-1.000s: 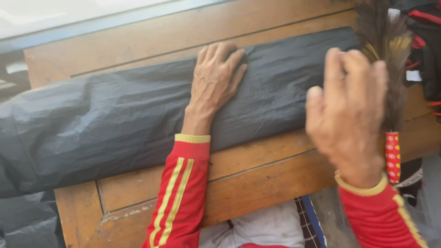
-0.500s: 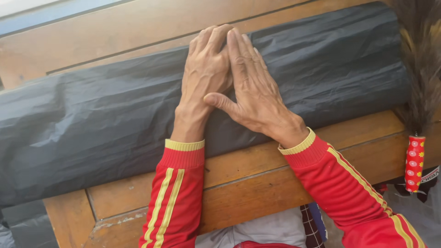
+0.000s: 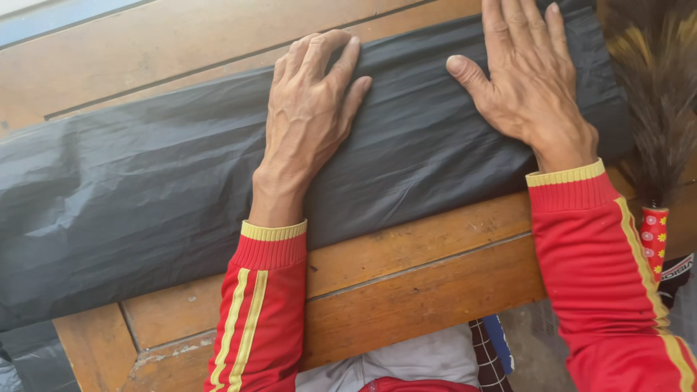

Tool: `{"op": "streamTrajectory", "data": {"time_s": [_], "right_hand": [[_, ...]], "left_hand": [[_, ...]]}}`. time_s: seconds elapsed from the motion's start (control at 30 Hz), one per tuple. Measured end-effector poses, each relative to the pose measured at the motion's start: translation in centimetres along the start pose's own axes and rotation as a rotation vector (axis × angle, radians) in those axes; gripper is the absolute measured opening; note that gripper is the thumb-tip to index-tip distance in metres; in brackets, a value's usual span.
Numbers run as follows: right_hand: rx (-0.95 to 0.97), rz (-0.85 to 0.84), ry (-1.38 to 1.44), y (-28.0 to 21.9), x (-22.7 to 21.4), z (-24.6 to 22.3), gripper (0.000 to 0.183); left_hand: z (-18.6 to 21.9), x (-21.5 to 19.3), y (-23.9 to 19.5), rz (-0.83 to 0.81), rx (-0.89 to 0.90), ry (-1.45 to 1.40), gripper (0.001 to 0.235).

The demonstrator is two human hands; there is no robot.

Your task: The person uses a feather duster to clean a black garment laid on a wooden table, then folds the garment by hand. The person repeats the cleaning and folding process on another black garment.

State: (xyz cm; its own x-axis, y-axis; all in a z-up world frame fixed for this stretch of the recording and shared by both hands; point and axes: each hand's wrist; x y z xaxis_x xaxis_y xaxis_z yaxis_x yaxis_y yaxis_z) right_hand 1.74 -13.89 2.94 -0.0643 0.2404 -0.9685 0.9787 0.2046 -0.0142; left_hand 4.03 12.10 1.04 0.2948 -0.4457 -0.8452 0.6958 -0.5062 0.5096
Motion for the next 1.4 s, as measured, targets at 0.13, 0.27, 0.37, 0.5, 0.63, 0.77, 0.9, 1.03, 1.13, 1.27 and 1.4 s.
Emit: {"op": "streamTrajectory", "data": {"time_s": [0.13, 0.27, 0.37, 0.5, 0.63, 0.77, 0.9, 1.03, 1.13, 1.27, 1.4], "right_hand": [[-0.011, 0.032, -0.016, -0.1, 0.3, -0.1, 0.084], [-0.008, 0.048, -0.020, -0.2, 0.4, -0.1, 0.080], [-0.069, 0.117, -0.068, -0.3, 1.1, 0.5, 0.079], [-0.071, 0.110, -0.057, -0.3, 0.8, 0.1, 0.076], [-0.059, 0.103, -0.043, -0.3, 1.0, -0.9, 0.076], [-0.049, 0.137, -0.046, 0.1, 2.3, -3.6, 0.076], [-0.056, 0.220, -0.069, 0.7, 4.4, -8.3, 0.075], [-0.034, 0.171, -0.054, 1.2, 4.6, -10.3, 0.079], [0.007, 0.132, -0.032, 1.2, 3.7, -9.0, 0.081], [0.134, 0.143, -0.022, 1.1, 2.6, -6.8, 0.076], [0.128, 0.176, -0.062, 1.0, 3.2, -5.9, 0.072]], "left_hand": [[0.1, 0.0, -0.2, 0.009, -0.003, 0.002, 0.035], [2.1, -0.8, 0.5, 0.052, 0.057, 0.033, 0.029], [5.2, -0.4, 1.2, -0.013, 0.071, -0.069, 0.047], [6.2, 1.5, 0.4, -0.185, -0.008, 0.015, 0.058], [5.5, 1.2, -0.5, -0.187, -0.025, 0.047, 0.058], [3.4, -0.7, -2.2, -0.208, -0.016, 0.048, 0.059], [0.5, -4.0, -4.6, -0.266, -0.022, 0.068, 0.062], [-1.3, -5.2, -5.9, -0.245, -0.022, 0.053, 0.067], [-1.1, -4.8, -5.7, -0.253, -0.016, 0.037, 0.072], [-0.7, -3.9, -5.2, -0.236, 0.009, 0.048, 0.074], [-0.3, -3.6, -4.8, -0.242, 0.016, 0.046, 0.075]]}}
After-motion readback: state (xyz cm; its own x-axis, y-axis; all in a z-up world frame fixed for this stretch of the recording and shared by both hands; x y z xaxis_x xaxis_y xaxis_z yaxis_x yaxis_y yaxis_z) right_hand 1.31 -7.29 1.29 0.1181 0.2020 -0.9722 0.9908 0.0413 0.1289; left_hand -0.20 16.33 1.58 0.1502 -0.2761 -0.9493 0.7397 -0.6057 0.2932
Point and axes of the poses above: each hand's wrist, its own y-axis towards the middle knuckle, its own x-axis out of the palm, z = x × y, and after that the axes turned 4 degrees about y, right-handed
